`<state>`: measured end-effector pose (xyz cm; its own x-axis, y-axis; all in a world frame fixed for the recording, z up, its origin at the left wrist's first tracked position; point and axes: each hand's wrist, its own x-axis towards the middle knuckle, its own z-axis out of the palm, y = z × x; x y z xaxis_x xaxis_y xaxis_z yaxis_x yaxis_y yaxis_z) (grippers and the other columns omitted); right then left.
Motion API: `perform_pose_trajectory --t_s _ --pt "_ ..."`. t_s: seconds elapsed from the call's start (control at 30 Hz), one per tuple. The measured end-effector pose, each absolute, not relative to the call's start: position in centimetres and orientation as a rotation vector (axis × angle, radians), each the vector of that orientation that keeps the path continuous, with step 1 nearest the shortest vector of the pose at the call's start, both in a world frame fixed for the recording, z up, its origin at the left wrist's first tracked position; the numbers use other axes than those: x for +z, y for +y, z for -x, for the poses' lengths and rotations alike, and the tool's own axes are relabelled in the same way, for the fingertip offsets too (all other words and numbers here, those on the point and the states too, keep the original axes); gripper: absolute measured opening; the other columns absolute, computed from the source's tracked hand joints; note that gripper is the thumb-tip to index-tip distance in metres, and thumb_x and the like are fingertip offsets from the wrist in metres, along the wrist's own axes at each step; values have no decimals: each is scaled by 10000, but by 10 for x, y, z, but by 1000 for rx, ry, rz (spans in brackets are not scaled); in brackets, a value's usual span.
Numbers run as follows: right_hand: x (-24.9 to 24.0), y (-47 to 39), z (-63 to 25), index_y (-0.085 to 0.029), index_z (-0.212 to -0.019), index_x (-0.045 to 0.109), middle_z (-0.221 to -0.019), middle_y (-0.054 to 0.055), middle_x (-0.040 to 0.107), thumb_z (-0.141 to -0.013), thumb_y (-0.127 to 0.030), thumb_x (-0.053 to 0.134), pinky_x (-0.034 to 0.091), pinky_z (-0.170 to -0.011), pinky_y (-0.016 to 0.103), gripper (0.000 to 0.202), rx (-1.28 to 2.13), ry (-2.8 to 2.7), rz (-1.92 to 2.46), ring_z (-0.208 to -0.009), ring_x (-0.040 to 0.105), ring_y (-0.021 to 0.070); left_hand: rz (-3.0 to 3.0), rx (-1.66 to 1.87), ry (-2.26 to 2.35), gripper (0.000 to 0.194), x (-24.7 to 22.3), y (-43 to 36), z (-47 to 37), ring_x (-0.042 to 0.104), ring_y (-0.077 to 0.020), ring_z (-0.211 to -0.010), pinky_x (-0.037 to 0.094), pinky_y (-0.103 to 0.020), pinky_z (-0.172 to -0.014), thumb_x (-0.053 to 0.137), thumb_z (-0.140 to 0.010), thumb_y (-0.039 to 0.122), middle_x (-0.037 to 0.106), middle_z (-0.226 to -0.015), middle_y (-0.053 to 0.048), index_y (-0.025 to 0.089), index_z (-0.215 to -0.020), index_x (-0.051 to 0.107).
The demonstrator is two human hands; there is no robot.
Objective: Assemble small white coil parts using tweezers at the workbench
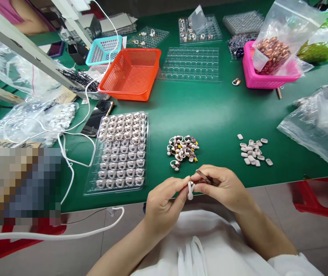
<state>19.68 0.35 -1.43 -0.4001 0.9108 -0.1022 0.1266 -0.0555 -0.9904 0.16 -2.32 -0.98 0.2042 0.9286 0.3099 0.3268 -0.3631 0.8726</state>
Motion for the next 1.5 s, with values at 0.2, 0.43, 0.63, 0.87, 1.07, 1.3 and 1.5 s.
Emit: perform_pose_trajectory --t_s 0.2,0.43,0.63,0.87,1.07,1.3,1.5 --pt "-18 7 -199 -196 -855 711 -783 -14 581 -862 -283 740 379 -620 249 92 1610 -1536 1102 -700 503 119 -1846 1112 1168 319 -10 -23 -2 709 -155 -787 555 -224 -722 603 -887 17 760 -849 -63 166 -1135 737" --pt "-20 8 -198 -186 -807 688 -795 -7 594 -857 -232 726 383 -615 249 79 1613 -1525 1120 -699 509 121 -1856 1098 1164 385 -13 -24 -2 706 -146 -808 561 -220 -744 557 -900 -5 755 -890 -66 198 -1182 722" --pt "-20 8 -201 -179 -829 709 -809 13 612 -881 -230 696 398 -618 251 74 1590 -1571 1111 -715 539 132 -1842 1082 1128 414 -16 -25 -3 689 -155 -817 561 -245 -739 514 -918 -5 745 -890 -85 188 -1236 695" --pt "-14 10 -203 -179 -850 706 -811 26 641 -909 -176 639 426 -633 258 89 1457 -1730 1077 -713 563 140 -1737 1042 1187 294 -9 -24 -5 716 -167 -791 576 -247 -711 618 -892 62 772 -891 -86 168 -1134 748" --pt "-10 5 -197 -190 -891 703 -830 40 678 -928 -177 612 448 -652 270 99 1335 -1831 1091 -739 598 158 -1678 1119 1208 216 -10 -23 -8 706 -148 -709 564 -219 -665 657 -862 53 766 -788 -57 165 -995 785" --pt "-17 -2 -193 -188 -1021 663 -873 50 664 -939 -173 585 460 -632 251 114 1213 -1817 1005 -752 587 152 -1460 1079 1225 117 -9 -24 -6 703 -165 -729 569 -255 -710 677 -861 118 760 -766 -68 154 -818 779" --pt "-12 3 -203 -198 -1070 646 -853 13 618 -892 -216 668 408 -576 214 180 1297 -1975 986 -681 533 116 -734 750 1014 314 2 -13 2 728 -173 -681 586 -301 -692 811 -764 240 776 -755 -59 138 -1021 662"
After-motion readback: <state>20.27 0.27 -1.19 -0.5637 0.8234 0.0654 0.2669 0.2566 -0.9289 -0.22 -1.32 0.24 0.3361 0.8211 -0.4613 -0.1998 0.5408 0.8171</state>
